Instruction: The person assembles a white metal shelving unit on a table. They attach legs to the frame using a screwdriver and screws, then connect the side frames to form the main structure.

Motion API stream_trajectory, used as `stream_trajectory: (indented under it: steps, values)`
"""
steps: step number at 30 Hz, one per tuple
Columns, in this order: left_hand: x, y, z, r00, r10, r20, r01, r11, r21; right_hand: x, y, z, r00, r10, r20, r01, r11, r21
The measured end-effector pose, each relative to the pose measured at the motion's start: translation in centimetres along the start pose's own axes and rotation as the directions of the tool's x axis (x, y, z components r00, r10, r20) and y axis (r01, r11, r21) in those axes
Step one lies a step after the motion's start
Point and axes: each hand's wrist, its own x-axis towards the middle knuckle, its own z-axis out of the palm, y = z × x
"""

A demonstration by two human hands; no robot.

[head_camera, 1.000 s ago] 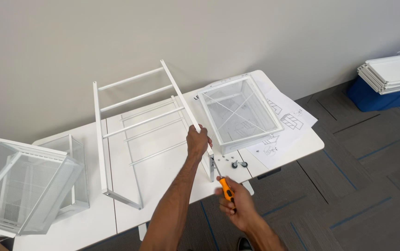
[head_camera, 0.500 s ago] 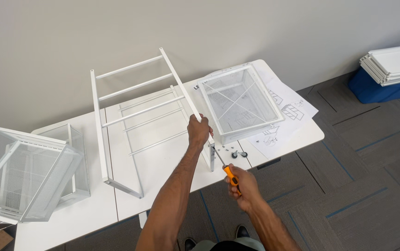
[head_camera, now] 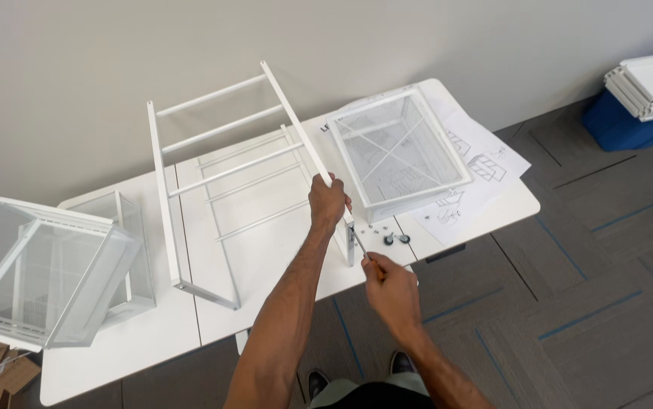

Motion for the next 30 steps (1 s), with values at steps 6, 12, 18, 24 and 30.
stream_trajectory:
  steps: [6,12,18,24,30]
  values:
    - [1.5,-1.7,0.7,0.999,0.037,0.004,-0.037,0.999,0.038,0.9,-1.1,-2.0,0.890,0.295,0.347,-0.455,0.589,0.668]
    - [1.6,-1.1,1.1,0.999,0.010,-0.033,-0.010,1.000,0.012,1.9,1.2,-1.8,0.790,0.165,0.591,-0.612,0.263,0.746]
    - [-0.4,0.7,-0.1,0.998,-0.027,-0.048,0.026,0.999,-0.031,0.5,-1.0,-4.2,0.842,0.230,0.488,-0.499,0.677,0.541]
    - [-2.0,2.8,-0.1,0.997,-0.073,-0.015,0.071,0.992,-0.105,2.3,1.6,-6.6,0.901,0.212,0.379,-0.396,0.760,0.515]
    - [-3.9,1.5,-2.9,0.990,-0.093,-0.106,0.065,0.969,-0.240,6.5,2.1,-7.8,0.942,0.125,0.312,-0.280,0.804,0.525]
